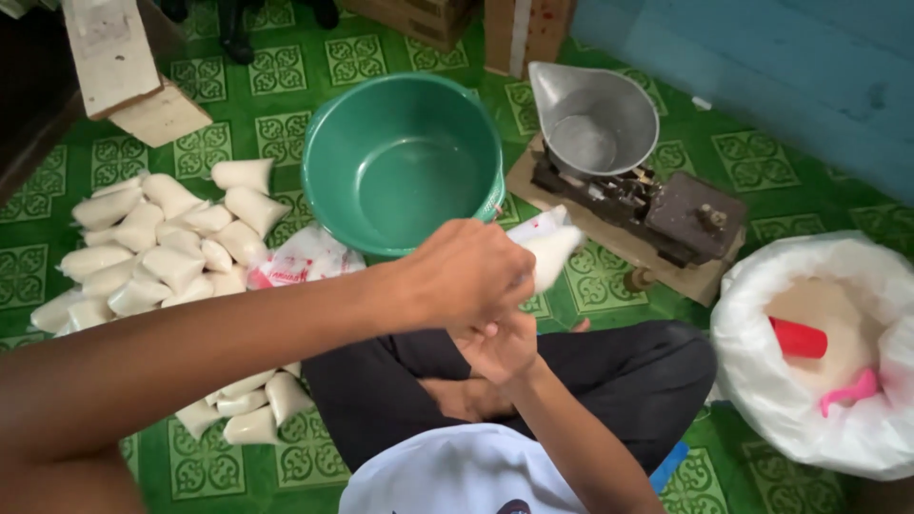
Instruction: Manually twisting and tying plastic bags filled with white powder to seal them for packaging.
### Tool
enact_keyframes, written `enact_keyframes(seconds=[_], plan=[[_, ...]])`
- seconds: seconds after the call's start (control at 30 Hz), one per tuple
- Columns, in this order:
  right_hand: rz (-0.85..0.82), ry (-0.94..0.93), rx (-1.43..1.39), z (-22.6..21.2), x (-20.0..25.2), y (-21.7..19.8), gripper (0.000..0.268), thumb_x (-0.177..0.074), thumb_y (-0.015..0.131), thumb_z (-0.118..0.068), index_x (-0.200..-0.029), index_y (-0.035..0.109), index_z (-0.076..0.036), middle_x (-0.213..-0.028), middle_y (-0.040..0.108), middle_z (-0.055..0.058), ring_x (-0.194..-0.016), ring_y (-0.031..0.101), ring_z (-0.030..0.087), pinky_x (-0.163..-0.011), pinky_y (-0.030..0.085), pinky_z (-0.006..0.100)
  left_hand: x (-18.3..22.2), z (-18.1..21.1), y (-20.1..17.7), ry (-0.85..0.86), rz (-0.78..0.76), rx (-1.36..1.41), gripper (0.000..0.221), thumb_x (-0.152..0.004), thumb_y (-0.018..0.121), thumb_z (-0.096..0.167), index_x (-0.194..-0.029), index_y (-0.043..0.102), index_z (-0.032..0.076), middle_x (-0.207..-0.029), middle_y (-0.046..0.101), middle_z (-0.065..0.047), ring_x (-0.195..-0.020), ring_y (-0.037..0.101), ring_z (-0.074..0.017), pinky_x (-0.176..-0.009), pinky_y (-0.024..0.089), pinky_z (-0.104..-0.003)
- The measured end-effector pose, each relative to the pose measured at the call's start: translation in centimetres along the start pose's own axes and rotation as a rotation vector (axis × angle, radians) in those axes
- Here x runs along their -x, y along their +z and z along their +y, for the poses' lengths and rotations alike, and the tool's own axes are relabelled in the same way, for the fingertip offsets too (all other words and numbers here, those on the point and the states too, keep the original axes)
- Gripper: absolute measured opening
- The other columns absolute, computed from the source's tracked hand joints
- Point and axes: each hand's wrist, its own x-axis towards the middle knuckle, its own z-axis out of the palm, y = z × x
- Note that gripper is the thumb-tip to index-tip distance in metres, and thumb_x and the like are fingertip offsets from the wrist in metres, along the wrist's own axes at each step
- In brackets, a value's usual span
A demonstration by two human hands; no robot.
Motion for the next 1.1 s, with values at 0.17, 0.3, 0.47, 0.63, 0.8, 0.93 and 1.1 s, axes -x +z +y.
enact_keyframes(seconds=[0.17, 0.3, 0.47, 0.63, 0.8, 0.93, 1.1], plan=[[-0.269, -0.355, 0.580, -2.3, -2.0, 5.6, 0.014, -0.094, 0.046, -0.014, -0.082, 0.051, -0.014, -0.073, 0.046, -0.006, -0.057, 0.048, 0.008, -0.056, 0.038, 0.025, 2.5, 1.6, -1.1, 0.304, 0.126, 0.172, 0.035, -0.088, 0.049, 0.037, -0.083, 0.067, 0.008, -0.063, 0.064, -0.023, -0.065, 0.065, -0.0467, -0.057, 0.053, -0.054], [-0.487, -0.651, 1.029, -4.2, -3.3, 12.5, 0.021, -0.095, 0.048, -0.014, -0.075, 0.050, -0.008, -0.071, 0.047, 0.002, -0.055, 0.046, 0.015, -0.053, 0.036, 0.030, 4.6, 3.2, -2.4, 0.459, 0.253, 0.299, 0.030, -0.090, 0.052, 0.033, -0.073, 0.055, 0.009, -0.060, 0.061, -0.013, -0.064, 0.066, -0.0386, -0.050, 0.052, -0.048], [-0.764, -1.026, 1.567, -6.1, -3.8, 18.7, 0.033, -0.097, 0.051, -0.015, -0.068, 0.050, -0.001, -0.068, 0.049, 0.012, -0.051, 0.044, 0.023, -0.050, 0.035, 0.035, 7.6, 4.4, -3.7, 0.552, 0.189, 0.289, 0.029, -0.092, 0.047, 0.020, -0.067, 0.045, 0.007, -0.049, 0.048, -0.013, -0.040, 0.045, -0.0318, -0.043, 0.034, -0.043], [-1.147, -1.159, 2.098, -9.8, -4.1, 21.6, 0.011, -0.091, 0.060, -0.014, -0.080, 0.059, -0.012, -0.072, 0.057, 0.006, -0.055, 0.055, 0.018, -0.050, 0.041, 0.031, 8.9, 2.6, -2.9, 0.469, 0.224, 0.121, 0.028, -0.089, 0.050, 0.021, -0.065, 0.043, 0.009, -0.048, 0.052, -0.010, -0.041, 0.047, -0.0309, -0.042, 0.033, -0.045], [-1.461, -1.075, 2.455, -9.2, -5.2, 25.2, 0.013, -0.089, 0.064, -0.012, -0.079, 0.055, -0.014, -0.076, 0.055, 0.003, -0.053, 0.043, 0.015, -0.048, 0.038, 0.029, 8.3, -0.7, -0.1, 0.297, 0.297, 0.008, 0.026, -0.085, 0.054, 0.028, -0.062, 0.053, 0.015, -0.049, 0.054, -0.010, -0.045, 0.053, -0.0337, -0.043, 0.038, -0.047], [-1.669, -0.709, 2.748, -9.0, -5.5, 25.7, 0.017, -0.098, 0.053, -0.016, -0.082, 0.057, -0.018, -0.074, 0.048, -0.001, -0.059, 0.047, 0.016, -0.050, 0.038, 0.029, 8.2, -1.9, -0.7, 0.096, 0.062, 0.127, 0.030, -0.088, 0.049, 0.031, -0.064, 0.053, 0.014, -0.056, 0.054, -0.011, -0.054, 0.051, -0.0349, -0.051, 0.037, -0.048], [-1.668, -0.152, 2.890, -7.8, -5.1, 25.5, 0.013, -0.086, 0.051, -0.007, -0.086, 0.055, -0.019, -0.073, 0.048, 0.000, -0.059, 0.050, 0.018, -0.049, 0.044, 0.033, 8.5, -2.7, -0.9, 0.024, -0.099, 0.305, 0.035, -0.088, 0.046, 0.030, -0.060, 0.041, 0.010, -0.053, 0.039, -0.009, -0.054, 0.038, -0.0252, -0.054, 0.031, -0.043]])
